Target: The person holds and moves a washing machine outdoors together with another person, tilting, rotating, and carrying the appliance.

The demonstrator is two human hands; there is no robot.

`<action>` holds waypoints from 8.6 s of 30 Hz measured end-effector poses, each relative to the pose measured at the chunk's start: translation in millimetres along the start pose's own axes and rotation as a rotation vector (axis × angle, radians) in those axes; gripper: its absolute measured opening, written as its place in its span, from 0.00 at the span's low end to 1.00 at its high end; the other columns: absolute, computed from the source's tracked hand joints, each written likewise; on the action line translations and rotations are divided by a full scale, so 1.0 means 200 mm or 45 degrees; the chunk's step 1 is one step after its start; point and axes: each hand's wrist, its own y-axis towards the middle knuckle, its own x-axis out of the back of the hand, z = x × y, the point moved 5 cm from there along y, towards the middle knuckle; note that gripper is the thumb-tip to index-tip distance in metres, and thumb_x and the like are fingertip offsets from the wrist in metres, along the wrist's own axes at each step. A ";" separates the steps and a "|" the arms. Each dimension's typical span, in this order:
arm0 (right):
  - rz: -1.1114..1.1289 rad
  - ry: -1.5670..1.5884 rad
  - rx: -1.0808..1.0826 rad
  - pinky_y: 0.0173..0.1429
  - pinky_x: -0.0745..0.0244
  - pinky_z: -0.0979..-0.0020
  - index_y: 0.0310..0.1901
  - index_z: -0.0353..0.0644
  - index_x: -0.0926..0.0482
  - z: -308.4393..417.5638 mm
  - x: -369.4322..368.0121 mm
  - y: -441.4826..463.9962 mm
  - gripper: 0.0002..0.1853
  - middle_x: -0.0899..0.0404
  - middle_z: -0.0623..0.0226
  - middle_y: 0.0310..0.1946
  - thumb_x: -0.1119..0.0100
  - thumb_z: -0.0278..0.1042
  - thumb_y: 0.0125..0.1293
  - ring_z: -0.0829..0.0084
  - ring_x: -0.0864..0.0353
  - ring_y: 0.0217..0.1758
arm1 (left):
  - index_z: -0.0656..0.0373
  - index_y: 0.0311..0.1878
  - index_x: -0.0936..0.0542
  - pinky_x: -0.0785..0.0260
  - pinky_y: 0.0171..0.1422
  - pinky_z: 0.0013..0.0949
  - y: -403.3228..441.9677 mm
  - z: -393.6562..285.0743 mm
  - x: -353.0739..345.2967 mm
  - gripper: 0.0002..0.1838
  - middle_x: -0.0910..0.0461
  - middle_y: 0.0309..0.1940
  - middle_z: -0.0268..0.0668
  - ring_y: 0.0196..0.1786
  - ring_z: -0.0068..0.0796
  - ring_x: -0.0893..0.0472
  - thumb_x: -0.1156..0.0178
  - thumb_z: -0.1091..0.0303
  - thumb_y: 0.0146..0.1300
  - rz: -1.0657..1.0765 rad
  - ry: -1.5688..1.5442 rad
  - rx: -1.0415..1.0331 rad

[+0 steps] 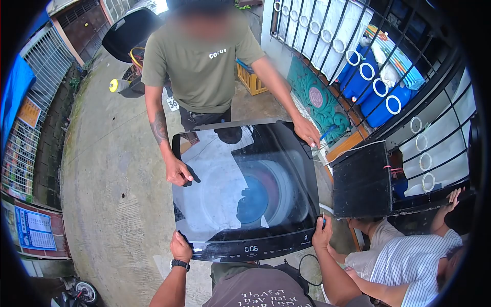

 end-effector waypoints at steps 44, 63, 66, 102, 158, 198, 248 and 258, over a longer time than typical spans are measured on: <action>-0.006 0.026 0.004 0.61 0.27 0.54 0.58 0.37 0.24 -0.01 0.00 0.00 0.26 0.19 0.47 0.53 0.48 0.55 0.78 0.46 0.20 0.55 | 0.68 0.50 0.21 0.30 0.49 0.60 0.00 -0.01 0.00 0.28 0.18 0.40 0.62 0.46 0.70 0.21 0.68 0.56 0.82 -0.057 0.008 -0.042; -0.021 -0.007 0.022 0.62 0.28 0.54 0.58 0.36 0.24 0.01 0.00 -0.01 0.25 0.19 0.46 0.52 0.48 0.54 0.78 0.46 0.20 0.55 | 0.66 0.53 0.21 0.29 0.53 0.58 0.00 0.01 0.00 0.25 0.18 0.45 0.60 0.48 0.68 0.21 0.66 0.59 0.82 -0.009 0.008 -0.049; -0.019 -0.006 0.018 0.61 0.28 0.54 0.58 0.36 0.24 0.01 0.00 -0.01 0.25 0.19 0.47 0.52 0.48 0.53 0.78 0.46 0.20 0.55 | 0.66 0.54 0.21 0.29 0.53 0.58 0.00 0.02 -0.01 0.25 0.17 0.46 0.60 0.49 0.68 0.21 0.66 0.59 0.82 0.005 -0.006 -0.018; -0.042 0.002 0.015 0.60 0.27 0.53 0.58 0.38 0.23 -0.01 0.00 -0.01 0.24 0.19 0.47 0.52 0.46 0.53 0.77 0.45 0.20 0.55 | 0.66 0.51 0.21 0.30 0.51 0.58 0.00 0.00 0.00 0.26 0.18 0.43 0.61 0.47 0.69 0.22 0.68 0.58 0.82 0.031 0.044 -0.005; -0.065 -0.002 0.055 0.60 0.27 0.55 0.54 0.36 0.22 0.04 0.01 -0.01 0.20 0.18 0.49 0.48 0.43 0.47 0.77 0.47 0.19 0.53 | 0.68 0.45 0.23 0.33 0.47 0.61 0.00 0.02 -0.01 0.28 0.20 0.39 0.64 0.44 0.73 0.24 0.69 0.55 0.83 -0.070 -0.003 -0.056; -0.074 0.052 0.031 0.61 0.26 0.57 0.54 0.37 0.22 0.02 0.00 0.00 0.21 0.17 0.50 0.48 0.43 0.49 0.77 0.49 0.18 0.53 | 0.69 0.43 0.23 0.33 0.46 0.61 0.00 0.01 -0.01 0.27 0.20 0.38 0.65 0.44 0.73 0.24 0.66 0.56 0.83 -0.076 -0.004 -0.027; -0.061 0.055 -0.001 0.60 0.27 0.57 0.56 0.37 0.22 0.03 0.01 -0.01 0.20 0.18 0.51 0.49 0.43 0.48 0.77 0.51 0.19 0.53 | 0.68 0.45 0.22 0.32 0.46 0.61 -0.01 -0.04 0.02 0.26 0.20 0.39 0.64 0.44 0.72 0.23 0.66 0.57 0.82 -0.056 0.005 -0.045; -0.061 0.019 0.010 0.60 0.26 0.58 0.56 0.39 0.22 0.03 0.00 -0.01 0.19 0.17 0.53 0.48 0.46 0.48 0.78 0.54 0.18 0.52 | 0.68 0.45 0.22 0.32 0.47 0.60 -0.01 -0.01 0.00 0.26 0.20 0.39 0.64 0.44 0.72 0.23 0.66 0.57 0.82 -0.046 0.020 -0.036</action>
